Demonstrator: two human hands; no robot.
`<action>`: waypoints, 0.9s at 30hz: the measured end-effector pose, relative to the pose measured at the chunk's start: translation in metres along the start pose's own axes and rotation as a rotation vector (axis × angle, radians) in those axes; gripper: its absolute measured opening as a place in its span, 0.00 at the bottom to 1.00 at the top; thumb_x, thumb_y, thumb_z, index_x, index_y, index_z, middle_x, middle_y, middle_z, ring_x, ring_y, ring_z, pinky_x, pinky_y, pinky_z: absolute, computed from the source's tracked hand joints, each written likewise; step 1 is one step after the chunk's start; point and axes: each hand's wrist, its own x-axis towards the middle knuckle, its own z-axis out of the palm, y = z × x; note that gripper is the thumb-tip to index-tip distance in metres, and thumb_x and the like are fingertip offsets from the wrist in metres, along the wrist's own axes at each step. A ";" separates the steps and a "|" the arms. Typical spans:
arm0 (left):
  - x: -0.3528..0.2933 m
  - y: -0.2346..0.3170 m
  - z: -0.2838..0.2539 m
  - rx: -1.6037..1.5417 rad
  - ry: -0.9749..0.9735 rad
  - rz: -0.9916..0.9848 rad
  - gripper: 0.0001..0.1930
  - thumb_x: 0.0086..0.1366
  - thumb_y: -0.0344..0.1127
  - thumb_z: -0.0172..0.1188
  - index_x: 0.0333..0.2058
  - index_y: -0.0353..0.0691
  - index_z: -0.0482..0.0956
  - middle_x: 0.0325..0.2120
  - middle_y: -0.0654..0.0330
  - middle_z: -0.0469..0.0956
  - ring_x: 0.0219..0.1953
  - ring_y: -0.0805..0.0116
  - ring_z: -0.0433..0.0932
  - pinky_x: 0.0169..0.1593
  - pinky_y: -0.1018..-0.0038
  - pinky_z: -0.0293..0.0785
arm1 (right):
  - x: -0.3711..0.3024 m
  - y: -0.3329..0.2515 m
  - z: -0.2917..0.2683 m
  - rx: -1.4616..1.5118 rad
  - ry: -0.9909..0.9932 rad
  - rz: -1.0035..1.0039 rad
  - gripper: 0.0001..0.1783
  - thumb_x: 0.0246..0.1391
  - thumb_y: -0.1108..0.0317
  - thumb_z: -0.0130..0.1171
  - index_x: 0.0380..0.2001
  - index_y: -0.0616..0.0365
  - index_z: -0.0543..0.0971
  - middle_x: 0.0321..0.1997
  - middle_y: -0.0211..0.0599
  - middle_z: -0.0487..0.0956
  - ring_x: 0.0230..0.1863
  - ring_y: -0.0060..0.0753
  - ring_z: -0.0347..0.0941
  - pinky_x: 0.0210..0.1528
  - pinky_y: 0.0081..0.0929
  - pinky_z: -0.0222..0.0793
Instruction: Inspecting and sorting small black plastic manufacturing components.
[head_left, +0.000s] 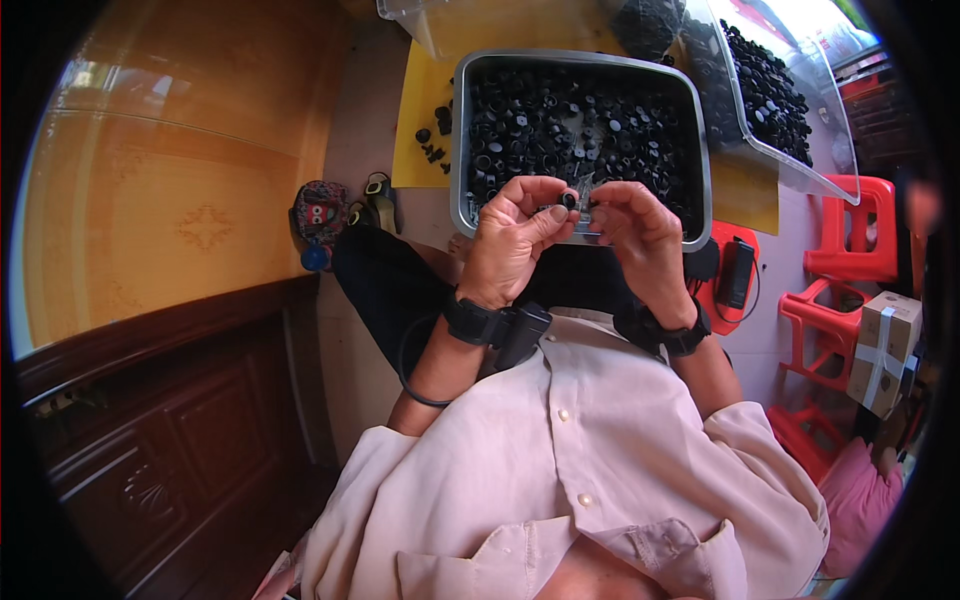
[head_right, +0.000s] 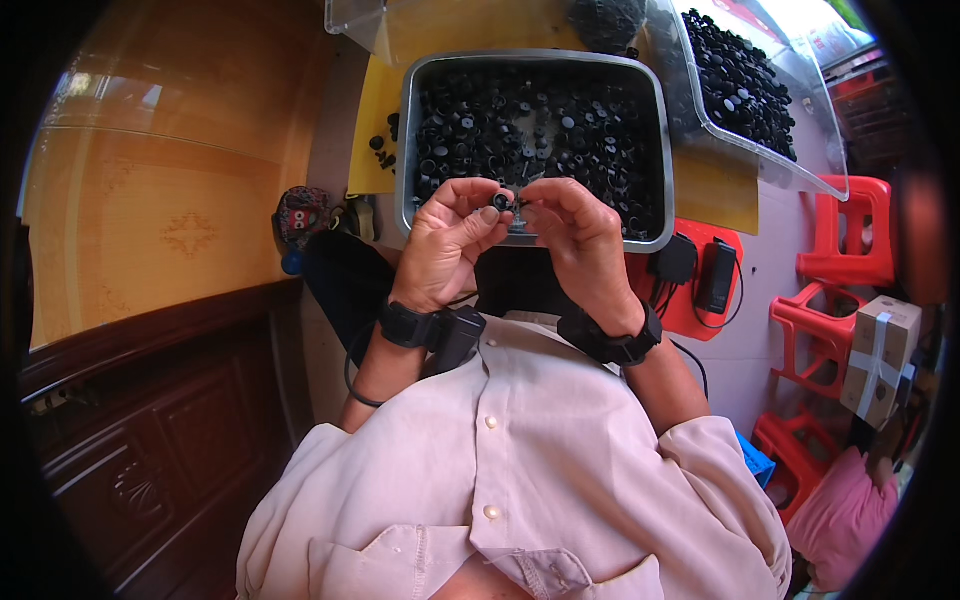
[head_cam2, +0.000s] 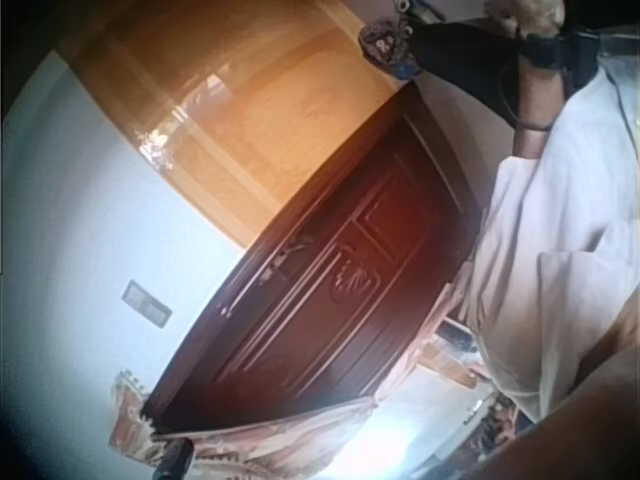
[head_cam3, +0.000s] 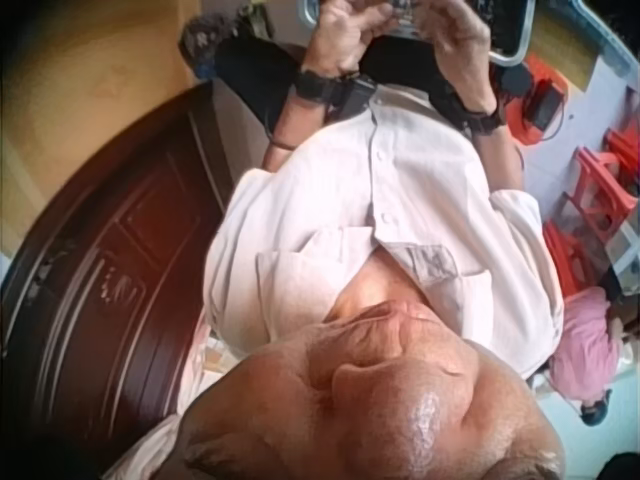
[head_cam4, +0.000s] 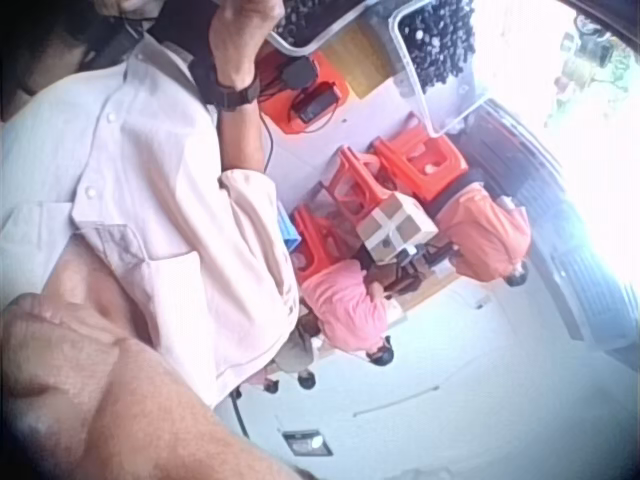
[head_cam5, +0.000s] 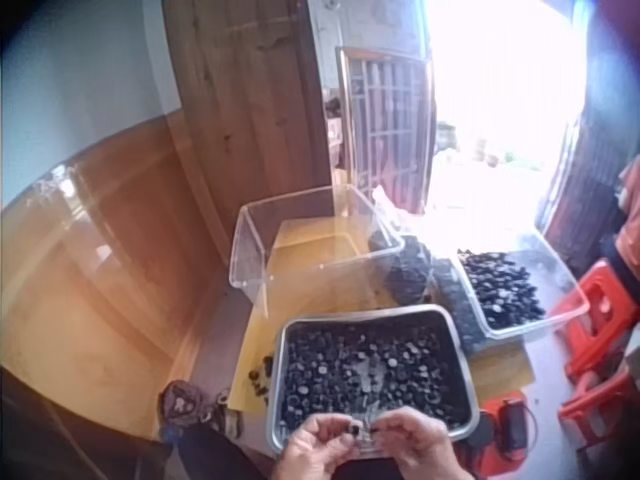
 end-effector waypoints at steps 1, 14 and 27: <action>0.000 0.000 -0.001 -0.001 0.005 -0.005 0.10 0.61 0.24 0.55 0.42 0.36 0.73 0.38 0.58 0.77 0.38 0.73 0.78 0.45 0.79 0.77 | 0.000 -0.001 0.001 0.003 -0.005 -0.001 0.07 0.53 0.81 0.55 0.36 0.63 0.75 0.29 0.27 0.76 0.29 0.12 0.71 0.30 0.12 0.68; 0.001 -0.001 -0.004 -0.029 0.017 -0.026 0.09 0.62 0.25 0.55 0.42 0.37 0.74 0.35 0.60 0.77 0.37 0.73 0.78 0.44 0.77 0.78 | 0.005 -0.006 -0.001 -0.090 -0.062 -0.001 0.05 0.51 0.80 0.56 0.33 0.65 0.75 0.26 0.31 0.77 0.27 0.14 0.72 0.28 0.14 0.68; 0.001 -0.002 -0.004 0.020 0.023 -0.029 0.08 0.62 0.24 0.54 0.41 0.37 0.74 0.34 0.61 0.77 0.36 0.76 0.78 0.44 0.79 0.78 | 0.009 -0.010 0.001 -0.193 -0.090 0.038 0.06 0.50 0.80 0.57 0.34 0.67 0.75 0.28 0.37 0.79 0.31 0.19 0.75 0.32 0.17 0.71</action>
